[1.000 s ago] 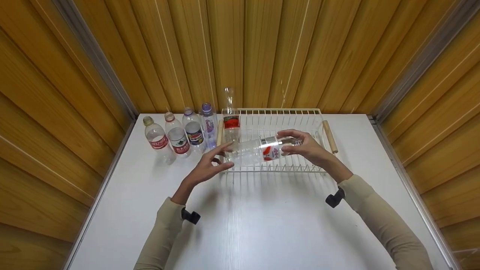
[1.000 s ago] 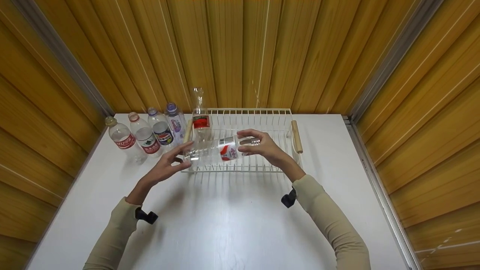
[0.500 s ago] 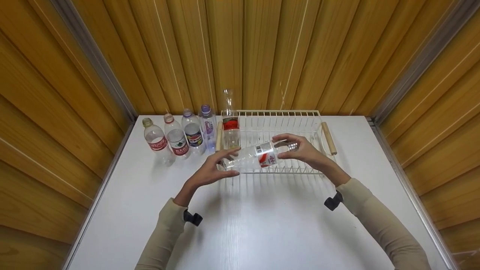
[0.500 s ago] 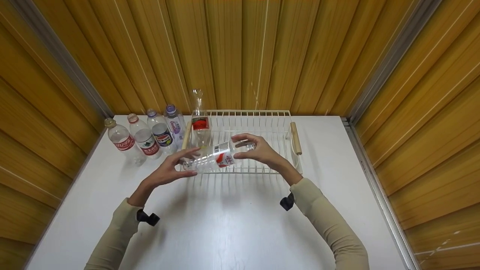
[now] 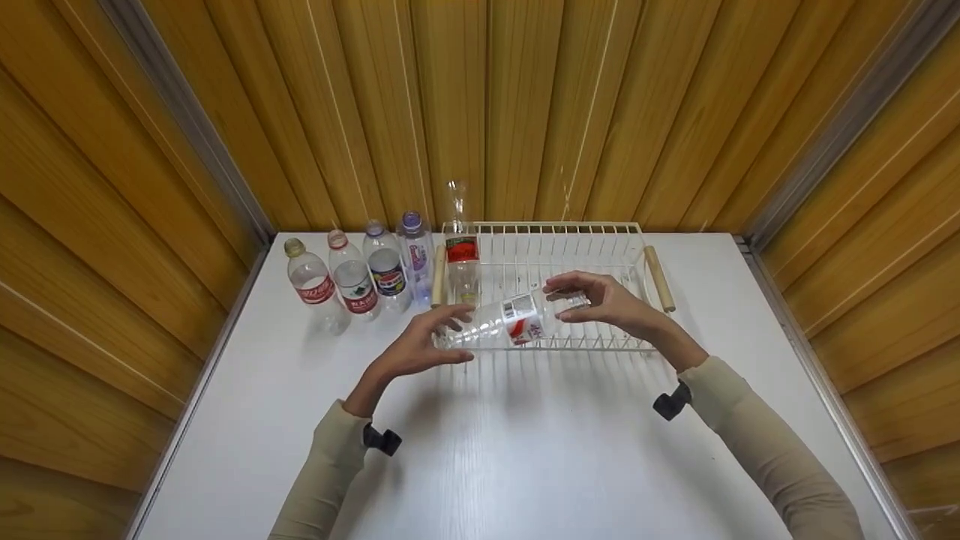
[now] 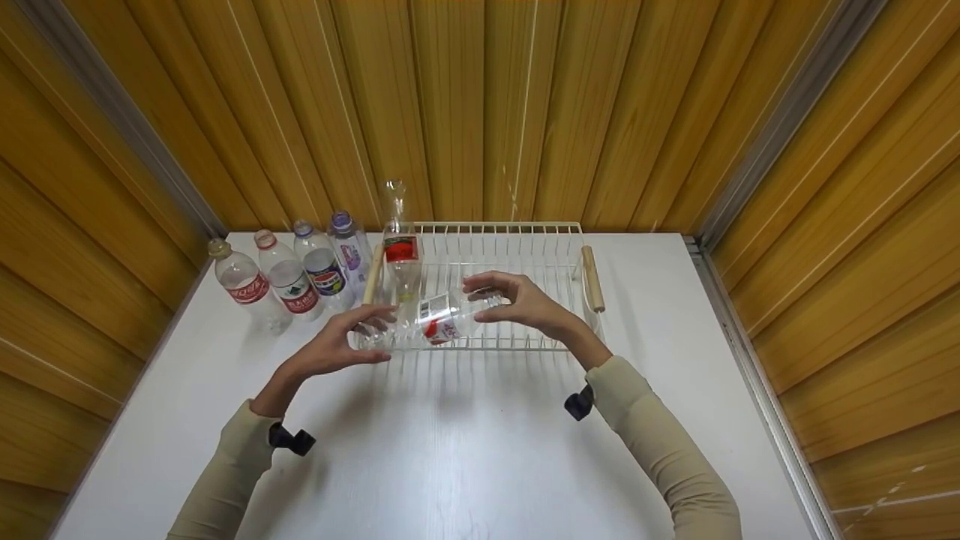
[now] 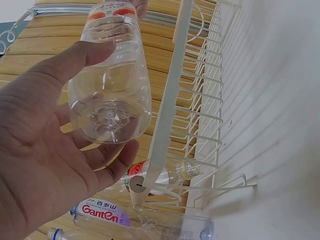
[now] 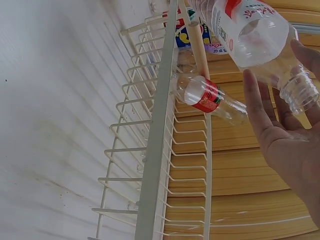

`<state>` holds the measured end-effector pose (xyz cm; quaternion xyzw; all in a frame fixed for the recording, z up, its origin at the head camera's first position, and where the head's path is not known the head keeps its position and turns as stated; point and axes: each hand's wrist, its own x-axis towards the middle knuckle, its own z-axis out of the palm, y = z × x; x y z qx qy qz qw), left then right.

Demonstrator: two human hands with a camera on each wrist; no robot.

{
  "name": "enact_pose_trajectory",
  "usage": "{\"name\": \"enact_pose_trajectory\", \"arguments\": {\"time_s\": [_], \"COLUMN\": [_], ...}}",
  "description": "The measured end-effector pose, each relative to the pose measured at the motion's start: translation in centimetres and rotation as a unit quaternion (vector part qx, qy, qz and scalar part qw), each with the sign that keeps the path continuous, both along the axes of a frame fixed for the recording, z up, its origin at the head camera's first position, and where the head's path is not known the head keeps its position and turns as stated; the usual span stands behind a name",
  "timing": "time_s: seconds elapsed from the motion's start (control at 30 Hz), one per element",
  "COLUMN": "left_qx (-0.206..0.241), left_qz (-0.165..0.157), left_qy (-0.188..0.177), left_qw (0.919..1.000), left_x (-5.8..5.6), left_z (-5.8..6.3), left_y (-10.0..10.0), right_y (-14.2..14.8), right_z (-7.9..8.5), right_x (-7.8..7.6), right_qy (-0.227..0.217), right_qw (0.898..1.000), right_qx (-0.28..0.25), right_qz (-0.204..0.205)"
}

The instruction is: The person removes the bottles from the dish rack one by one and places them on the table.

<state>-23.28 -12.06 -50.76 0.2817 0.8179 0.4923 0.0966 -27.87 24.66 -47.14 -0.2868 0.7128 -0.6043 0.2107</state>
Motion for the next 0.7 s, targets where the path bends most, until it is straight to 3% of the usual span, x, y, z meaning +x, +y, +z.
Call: {"name": "enact_pose_trajectory", "arguments": {"time_s": [0.2,0.43,0.57,0.7], "left_qx": [0.011,0.043,0.071,0.089], "left_qz": [0.005,0.060,0.121,0.186], "left_qy": [-0.024,-0.046,-0.087,-0.131], "left_qw": [0.9996,0.9962,0.9863,0.9698], "left_x": [0.1,0.3,0.8,1.1], "left_z": [-0.3,-0.5,-0.5,-0.4], "left_y": [-1.3,-3.8,-5.3,-6.9], "right_y": [1.5,5.3,7.9,10.0], "right_z": [0.3,0.1,-0.4,-0.8], "right_x": [-0.2,-1.7,-2.5,-3.0], "right_qy": [-0.001,0.012,0.019,0.012], "right_qw": [1.000,0.996,0.991,0.986], "right_qx": [0.002,0.050,0.092,0.116], "right_qz": [-0.013,-0.067,-0.098,-0.116]}}
